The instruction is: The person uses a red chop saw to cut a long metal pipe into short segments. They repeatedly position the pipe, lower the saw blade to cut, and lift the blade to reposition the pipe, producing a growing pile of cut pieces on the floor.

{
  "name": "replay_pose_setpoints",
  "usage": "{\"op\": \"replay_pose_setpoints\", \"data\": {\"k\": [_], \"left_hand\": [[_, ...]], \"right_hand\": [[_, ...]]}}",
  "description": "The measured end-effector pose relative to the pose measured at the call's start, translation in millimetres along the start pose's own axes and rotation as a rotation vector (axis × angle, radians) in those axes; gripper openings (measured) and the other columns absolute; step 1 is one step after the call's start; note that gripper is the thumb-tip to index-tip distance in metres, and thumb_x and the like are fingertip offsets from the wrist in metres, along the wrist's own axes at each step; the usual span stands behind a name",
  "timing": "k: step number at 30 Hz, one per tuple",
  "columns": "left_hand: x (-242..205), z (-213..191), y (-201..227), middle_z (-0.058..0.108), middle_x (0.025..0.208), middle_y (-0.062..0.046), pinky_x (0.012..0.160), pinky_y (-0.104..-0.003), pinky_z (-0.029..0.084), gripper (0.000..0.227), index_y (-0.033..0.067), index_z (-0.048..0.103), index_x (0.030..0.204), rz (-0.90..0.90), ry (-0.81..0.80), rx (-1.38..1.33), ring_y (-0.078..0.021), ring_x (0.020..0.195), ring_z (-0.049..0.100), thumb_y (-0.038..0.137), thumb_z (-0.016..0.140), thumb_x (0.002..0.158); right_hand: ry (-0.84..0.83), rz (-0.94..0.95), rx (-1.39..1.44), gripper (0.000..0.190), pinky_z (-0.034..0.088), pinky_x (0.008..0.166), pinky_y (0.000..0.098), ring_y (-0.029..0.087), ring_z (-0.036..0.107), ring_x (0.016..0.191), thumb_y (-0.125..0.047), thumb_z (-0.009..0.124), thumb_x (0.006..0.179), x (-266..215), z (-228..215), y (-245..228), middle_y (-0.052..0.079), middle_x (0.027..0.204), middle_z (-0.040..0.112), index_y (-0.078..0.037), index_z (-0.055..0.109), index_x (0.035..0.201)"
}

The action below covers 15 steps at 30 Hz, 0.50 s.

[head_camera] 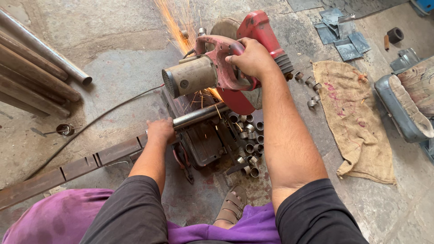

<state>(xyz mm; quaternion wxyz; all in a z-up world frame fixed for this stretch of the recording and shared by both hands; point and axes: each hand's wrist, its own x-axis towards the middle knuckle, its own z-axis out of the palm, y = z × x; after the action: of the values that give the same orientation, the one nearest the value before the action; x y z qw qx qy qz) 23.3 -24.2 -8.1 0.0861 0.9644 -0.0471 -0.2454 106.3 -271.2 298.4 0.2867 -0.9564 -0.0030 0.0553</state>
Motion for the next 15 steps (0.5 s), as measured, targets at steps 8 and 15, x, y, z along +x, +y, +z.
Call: {"op": "replay_pose_setpoints", "data": {"k": [8, 15], "left_hand": [[1.9, 1.5, -1.1, 0.066, 0.135, -0.010, 0.118, -0.066, 0.032, 0.054, 0.0138, 0.056, 0.137, 0.002, 0.006, 0.000, -0.0319, 0.128, 0.062, 0.040, 0.070, 0.092], [6.3, 3.6, -2.3, 0.065, 0.138, -0.010, 0.118, -0.068, 0.030, 0.053, 0.0146, 0.054, 0.140, 0.004, -0.001, -0.009, -0.0327, 0.129, 0.061, 0.035, 0.067, 0.093]], "right_hand": [[-0.021, 0.083, 0.051, 0.051, 0.056, 0.061, 0.0369, 0.018, 0.069, 0.066, -0.025, 0.080, 0.082, -5.2, -0.9, -4.4, 0.009, 0.092, 0.075, -0.007, 0.064, 0.127], [0.019, -0.007, 0.011, 0.051, 0.057, 0.069, 0.0339, 0.015, 0.071, 0.074, -0.026, 0.083, 0.082, -3.5, 1.2, 0.7, 0.007, 0.095, 0.076, -0.006, 0.066, 0.126]]}}
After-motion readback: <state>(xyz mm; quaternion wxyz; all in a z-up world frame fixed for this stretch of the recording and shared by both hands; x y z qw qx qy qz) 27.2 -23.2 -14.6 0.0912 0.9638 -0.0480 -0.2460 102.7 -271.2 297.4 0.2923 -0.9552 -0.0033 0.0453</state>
